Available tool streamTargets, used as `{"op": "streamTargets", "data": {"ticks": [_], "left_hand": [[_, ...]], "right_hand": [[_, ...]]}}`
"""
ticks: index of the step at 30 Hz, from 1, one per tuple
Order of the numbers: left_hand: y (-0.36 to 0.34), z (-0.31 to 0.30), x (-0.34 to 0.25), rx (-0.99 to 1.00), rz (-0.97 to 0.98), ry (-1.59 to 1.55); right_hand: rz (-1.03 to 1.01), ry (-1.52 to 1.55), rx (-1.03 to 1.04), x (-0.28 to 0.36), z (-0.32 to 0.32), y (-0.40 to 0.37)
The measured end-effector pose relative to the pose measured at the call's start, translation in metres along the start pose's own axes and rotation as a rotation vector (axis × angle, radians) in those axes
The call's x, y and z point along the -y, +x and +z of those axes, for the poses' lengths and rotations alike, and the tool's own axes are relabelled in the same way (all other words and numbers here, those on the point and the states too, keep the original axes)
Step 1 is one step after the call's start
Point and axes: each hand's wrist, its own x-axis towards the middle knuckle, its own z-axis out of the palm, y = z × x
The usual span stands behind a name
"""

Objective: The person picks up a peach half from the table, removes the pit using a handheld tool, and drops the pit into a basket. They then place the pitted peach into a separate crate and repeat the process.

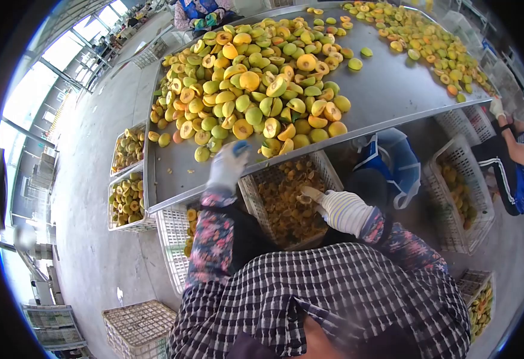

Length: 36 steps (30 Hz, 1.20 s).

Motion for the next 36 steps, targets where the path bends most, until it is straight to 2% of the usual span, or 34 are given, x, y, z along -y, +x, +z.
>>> {"op": "streamTargets", "data": {"ticks": [1, 3, 4, 5, 8, 11, 12, 13, 15, 17, 20, 22, 23, 25, 26, 33, 34, 36], "left_hand": [[0.015, 0.018, -0.009, 0.102, -0.051, -0.039], [0.047, 0.070, -0.014, 0.208, -0.048, 0.154], [0.051, 0.081, -0.021, 0.235, -0.114, 0.204], [0.055, 0.088, -0.025, 0.264, -0.180, 0.254], [0.064, 0.083, -0.017, 0.309, -0.200, 0.117], [0.058, 0.067, -0.011, 0.238, -0.244, -0.024], [0.065, 0.082, 0.014, 0.140, -0.294, -0.095], [0.087, 0.130, 0.085, 0.093, -0.299, -0.605], [0.050, 0.059, 0.032, 0.056, -0.516, -1.217], [0.030, 0.035, 0.027, 0.034, -0.395, -1.715], [-0.002, 0.008, -0.002, 0.106, -0.370, -1.936], [-0.015, 0.013, -0.006, 0.160, -0.341, -2.026], [-0.019, 0.014, -0.008, 0.252, -0.297, -2.024], [-0.030, 0.022, -0.031, 0.053, -0.409, -1.944], [-0.033, 0.027, -0.034, 0.042, -0.379, -1.968], [-0.047, 0.040, -0.044, -0.035, -0.181, -1.646], [-0.057, 0.039, -0.052, -0.202, 0.080, -1.169], [-0.061, 0.036, -0.059, -0.227, 0.062, -1.109]], "right_hand": [[-0.039, -0.005, -0.037, -0.003, 0.003, 0.000], [-0.113, -0.027, -0.112, -0.008, 0.009, -0.001], [-0.122, 0.007, -0.125, -0.005, 0.005, -0.002], [-0.122, 0.016, -0.133, -0.005, 0.005, -0.004], [-0.131, 0.059, -0.141, -0.010, 0.010, -0.004], [-0.080, 0.079, -0.121, -0.009, 0.008, -0.005], [-0.080, 0.118, -0.144, -0.009, 0.006, -0.004], [-0.080, 0.160, -0.165, -0.009, 0.006, -0.003], [-0.101, 0.249, -0.205, -0.010, 0.008, 0.002], [-0.142, 0.341, -0.241, -0.008, 0.008, 0.012], [-0.158, 0.364, -0.255, 0.008, -0.006, 0.026], [-0.153, 0.378, -0.289, 0.023, -0.017, 0.037], [-0.201, 0.372, -0.350, 0.027, -0.016, 0.046], [-0.298, 0.356, -0.468, 0.032, -0.010, 0.065], [-0.322, 0.304, -0.483, 0.035, -0.010, 0.071], [-0.157, 0.074, -0.522, 0.056, -0.002, 0.078], [-0.167, 0.055, -0.530, 0.055, 0.001, 0.079], [-0.186, 0.033, -0.532, 0.050, 0.009, 0.082]]}}
